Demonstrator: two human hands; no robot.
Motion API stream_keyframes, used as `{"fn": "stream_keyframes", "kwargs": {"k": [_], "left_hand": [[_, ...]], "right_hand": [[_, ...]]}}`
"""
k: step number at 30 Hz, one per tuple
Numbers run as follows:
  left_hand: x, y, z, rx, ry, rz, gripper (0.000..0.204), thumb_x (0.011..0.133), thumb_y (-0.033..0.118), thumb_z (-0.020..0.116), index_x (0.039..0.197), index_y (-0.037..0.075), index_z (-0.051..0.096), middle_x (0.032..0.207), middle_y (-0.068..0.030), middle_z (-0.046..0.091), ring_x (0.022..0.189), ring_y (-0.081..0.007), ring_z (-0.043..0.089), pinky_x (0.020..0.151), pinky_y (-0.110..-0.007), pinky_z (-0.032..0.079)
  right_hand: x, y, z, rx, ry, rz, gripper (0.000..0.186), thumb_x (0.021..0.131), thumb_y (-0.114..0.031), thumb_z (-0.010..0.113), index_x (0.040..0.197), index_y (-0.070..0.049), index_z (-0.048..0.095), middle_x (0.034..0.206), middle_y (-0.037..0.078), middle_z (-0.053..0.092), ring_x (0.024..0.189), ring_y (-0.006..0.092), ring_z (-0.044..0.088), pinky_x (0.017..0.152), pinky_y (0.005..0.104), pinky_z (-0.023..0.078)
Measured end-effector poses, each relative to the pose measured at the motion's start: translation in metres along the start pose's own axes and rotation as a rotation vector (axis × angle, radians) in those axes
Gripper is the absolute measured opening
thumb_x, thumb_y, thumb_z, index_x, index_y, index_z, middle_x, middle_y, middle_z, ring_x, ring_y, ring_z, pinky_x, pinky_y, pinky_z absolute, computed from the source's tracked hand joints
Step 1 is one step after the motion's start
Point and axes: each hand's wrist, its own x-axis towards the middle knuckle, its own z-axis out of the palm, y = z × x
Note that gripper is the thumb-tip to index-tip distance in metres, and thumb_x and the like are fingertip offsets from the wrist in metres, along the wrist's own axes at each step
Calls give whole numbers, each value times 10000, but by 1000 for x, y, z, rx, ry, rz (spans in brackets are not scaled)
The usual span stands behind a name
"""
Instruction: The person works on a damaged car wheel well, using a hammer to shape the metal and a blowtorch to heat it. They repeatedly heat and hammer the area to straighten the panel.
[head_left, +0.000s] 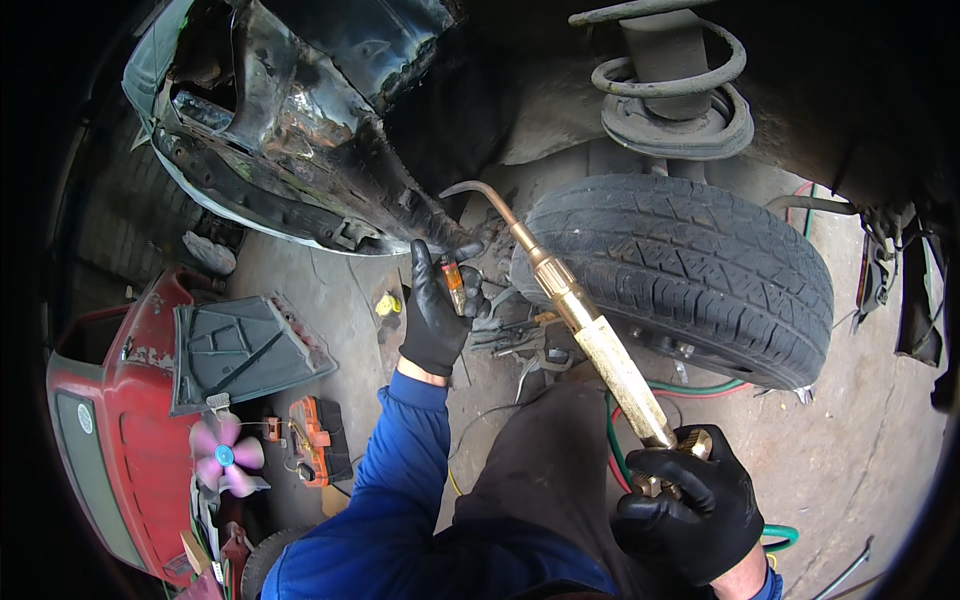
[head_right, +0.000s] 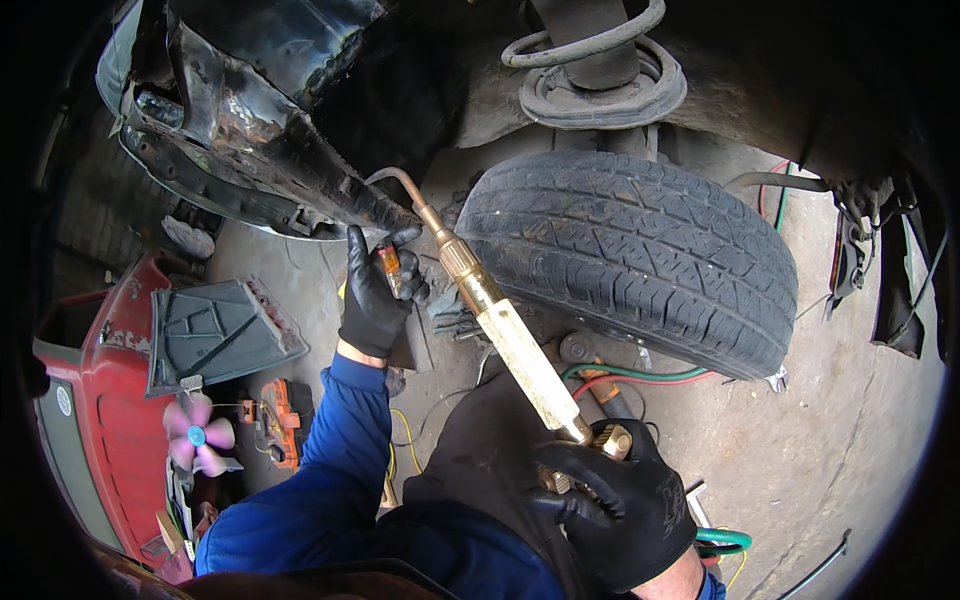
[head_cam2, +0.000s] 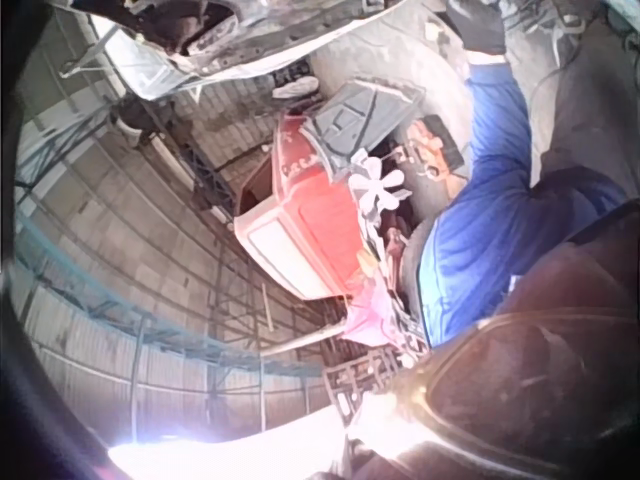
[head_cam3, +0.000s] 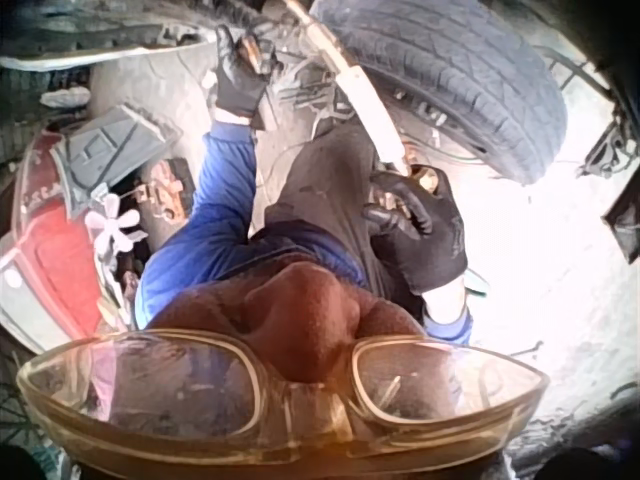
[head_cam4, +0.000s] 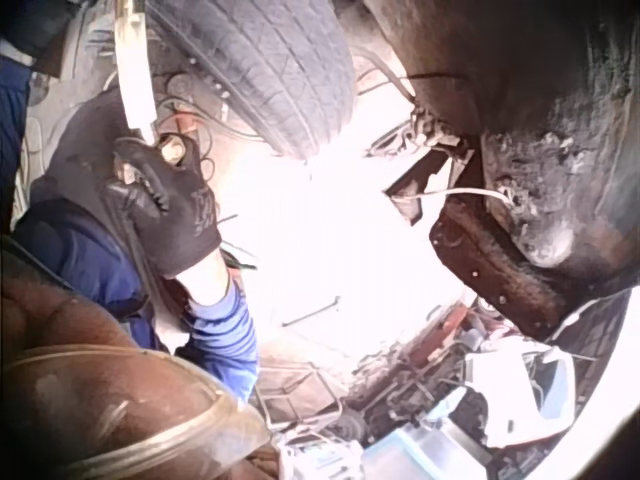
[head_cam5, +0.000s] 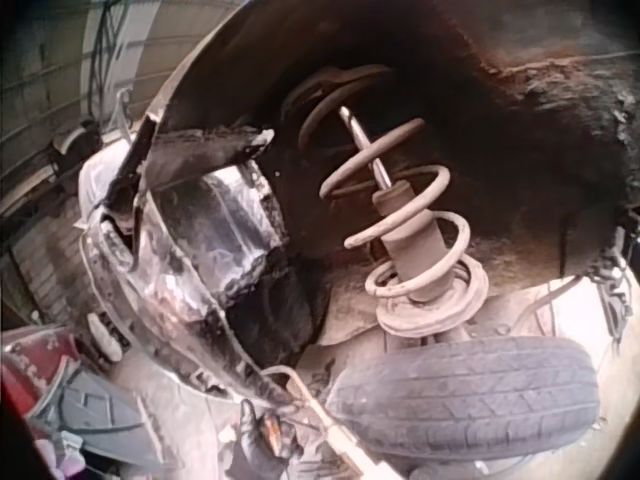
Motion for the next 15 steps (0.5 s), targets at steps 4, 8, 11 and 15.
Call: {"fn": "stream_keyframes", "kwargs": {"k": [4, 8, 11, 15], "left_hand": [[10, 14, -3, -47, -86, 10, 767, 1123, 657, 426, 1393, -28, 641, 892, -47, 697, 675, -191, 642, 697, -400, 546], [19, 24, 12, -40, -322, 174, 541, 1165, 466, 484, 1368, -11, 638, 1036, -59, 688, 831, -190, 661, 806, -401, 552], [21, 24, 31, -62, -208, 244, 351, 1164, 362, 575, 1276, 49, 688, 1072, -71, 724, 968, -217, 717, 914, -424, 623], [34, 27, 43, -149, -205, 170, 420, 1166, 441, 549, 1263, 53, 675, 991, -77, 681, 892, -220, 664, 851, -409, 579]], "right_hand": [[3, -3, 0, 95, -44, 172, 365, 793, -197, 885, 1117, -50, 809, 907, 139, 692, 807, 327, 654, 717, 433, 522], [3, -3, 1, 143, -76, 228, 384, 878, -266, 874, 1207, -83, 803, 1031, 135, 753, 920, 349, 690, 823, 452, 564], [1, -2, 6, 181, -48, 209, 464, 838, -304, 869, 1219, -47, 807, 941, 139, 672, 837, 328, 660, 764, 432, 529], [-1, -2, 8, 149, -75, 205, 515, 881, -401, 845, 1249, -44, 803, 952, 141, 680, 843, 322, 663, 767, 431, 530]]}}
